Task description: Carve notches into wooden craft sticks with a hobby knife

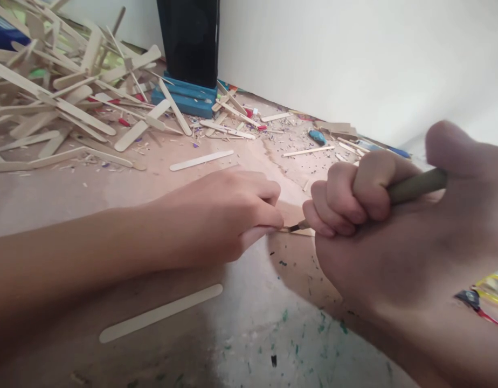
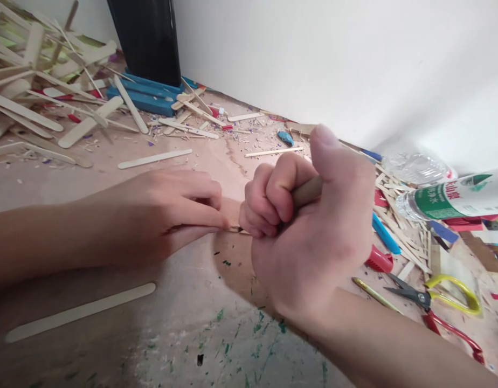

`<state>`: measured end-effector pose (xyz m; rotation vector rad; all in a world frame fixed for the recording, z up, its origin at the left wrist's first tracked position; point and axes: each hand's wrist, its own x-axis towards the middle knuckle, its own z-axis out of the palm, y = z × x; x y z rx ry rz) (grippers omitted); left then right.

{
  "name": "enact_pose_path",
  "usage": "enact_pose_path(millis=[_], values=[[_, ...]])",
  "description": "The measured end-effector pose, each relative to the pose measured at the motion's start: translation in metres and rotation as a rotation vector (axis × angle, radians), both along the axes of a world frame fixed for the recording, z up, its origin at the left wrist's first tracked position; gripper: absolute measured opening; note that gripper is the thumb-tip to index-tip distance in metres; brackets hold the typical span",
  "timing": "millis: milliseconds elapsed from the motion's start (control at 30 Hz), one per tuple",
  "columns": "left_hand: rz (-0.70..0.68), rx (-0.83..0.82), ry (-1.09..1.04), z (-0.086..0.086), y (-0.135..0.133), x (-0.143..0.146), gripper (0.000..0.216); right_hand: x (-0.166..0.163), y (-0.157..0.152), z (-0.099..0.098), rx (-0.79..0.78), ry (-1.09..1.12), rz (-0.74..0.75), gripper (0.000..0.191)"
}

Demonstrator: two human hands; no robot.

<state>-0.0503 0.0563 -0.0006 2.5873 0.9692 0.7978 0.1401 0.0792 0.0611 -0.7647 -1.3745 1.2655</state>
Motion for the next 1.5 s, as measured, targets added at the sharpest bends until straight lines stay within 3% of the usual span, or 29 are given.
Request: enact_pose_path(millis=[67,167,367,467,567,800,967,1267,1500], values=[[0.006,-0.036,0.017,0.0,0.0,0.0,0.038,-0.01,-0.008,0.002,-0.094,0.009,-0.138,0.062],[0.01,-0.041,0.018,0.001,0.0,0.001,0.037,-0.018,-0.008,-0.005,0.075,0.119,-0.112,0.055],[-0.048,-0.034,-0.004,0.005,0.002,-0.002,0.034,-0.023,-0.009,-0.023,0.213,0.194,-0.144,0.051],[-0.08,-0.042,-0.008,0.006,0.004,-0.003,0.033,-0.023,-0.018,-0.015,0.103,0.152,-0.128,0.05],[-0.086,-0.029,-0.015,0.005,0.005,-0.004,0.032,-0.025,-0.025,-0.006,-0.047,0.158,-0.219,0.046],[-0.078,0.017,-0.017,0.003,0.004,-0.004,0.031,-0.029,-0.024,-0.008,-0.139,0.231,-0.373,0.053],[-0.08,0.019,-0.037,0.002,0.003,-0.005,0.029,-0.025,-0.029,-0.013,-0.034,0.204,-0.295,0.053],[-0.049,-0.017,-0.006,0.002,0.003,-0.005,0.026,-0.011,-0.019,-0.016,-0.076,0.12,0.027,0.056],[-0.052,-0.006,-0.02,0.001,0.005,-0.007,0.027,-0.02,-0.024,-0.023,-0.045,0.277,-0.259,0.06]])
